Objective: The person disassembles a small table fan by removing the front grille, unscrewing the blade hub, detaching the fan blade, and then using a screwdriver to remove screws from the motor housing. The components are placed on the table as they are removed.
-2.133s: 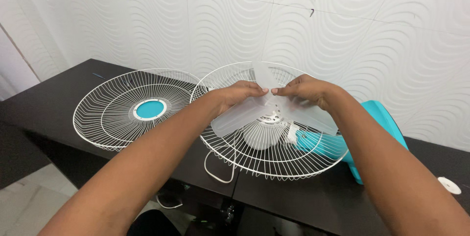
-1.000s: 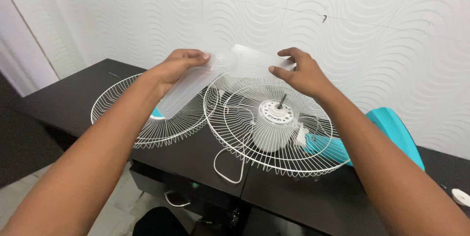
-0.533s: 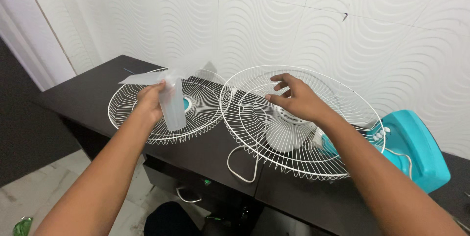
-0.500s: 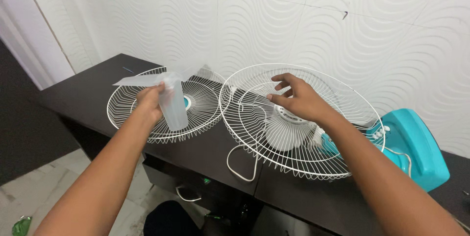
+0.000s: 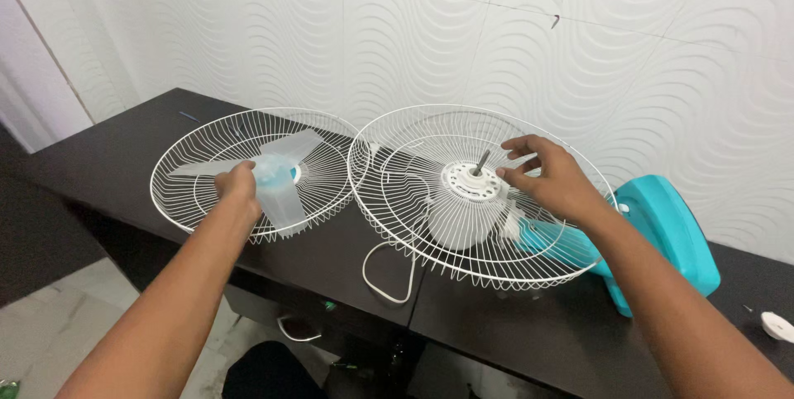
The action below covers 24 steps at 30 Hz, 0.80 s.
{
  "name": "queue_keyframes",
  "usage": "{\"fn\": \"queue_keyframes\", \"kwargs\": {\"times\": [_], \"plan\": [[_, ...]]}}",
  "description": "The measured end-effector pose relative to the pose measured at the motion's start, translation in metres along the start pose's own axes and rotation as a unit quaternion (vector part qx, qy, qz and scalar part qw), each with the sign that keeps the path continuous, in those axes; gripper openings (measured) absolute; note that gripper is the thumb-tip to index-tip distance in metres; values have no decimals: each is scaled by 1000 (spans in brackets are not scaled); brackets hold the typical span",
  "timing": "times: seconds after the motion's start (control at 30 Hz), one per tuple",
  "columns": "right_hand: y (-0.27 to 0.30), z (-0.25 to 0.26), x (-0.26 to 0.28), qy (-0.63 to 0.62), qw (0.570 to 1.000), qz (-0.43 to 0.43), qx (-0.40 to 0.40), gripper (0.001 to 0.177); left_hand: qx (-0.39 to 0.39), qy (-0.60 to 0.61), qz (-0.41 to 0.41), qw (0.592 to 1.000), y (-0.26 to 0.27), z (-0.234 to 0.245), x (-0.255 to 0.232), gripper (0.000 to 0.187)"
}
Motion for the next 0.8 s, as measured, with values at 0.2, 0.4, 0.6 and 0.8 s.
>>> {"fn": "queue_keyframes", "kwargs": {"times": [0.2,0.4,0.6,0.8], "plan": [[4,-11,-28,10,999,2,34,67,92,-41,-190,976,82,-28,-26,69],[21,-31,-36,205,977,59,17,75,362,-94,-54,926,179,-80,-36,71],[32,-29,-41,192,977,96,-3,63,308,-145,-186,922,204,-87,-34,89],[-4,-23,-40,233,967,56,84,66,274,-431,-560,652,198,-103,-51,74]]}}
Point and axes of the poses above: each hand's wrist, its own y-axis away from the middle knuckle, its own z-axis out of the back of the hand, x = y × z, the point moved 1 cm from there along -y, towards the middle knuckle, and after that the axes turned 7 degrees about -y, right-handed, at the moved point
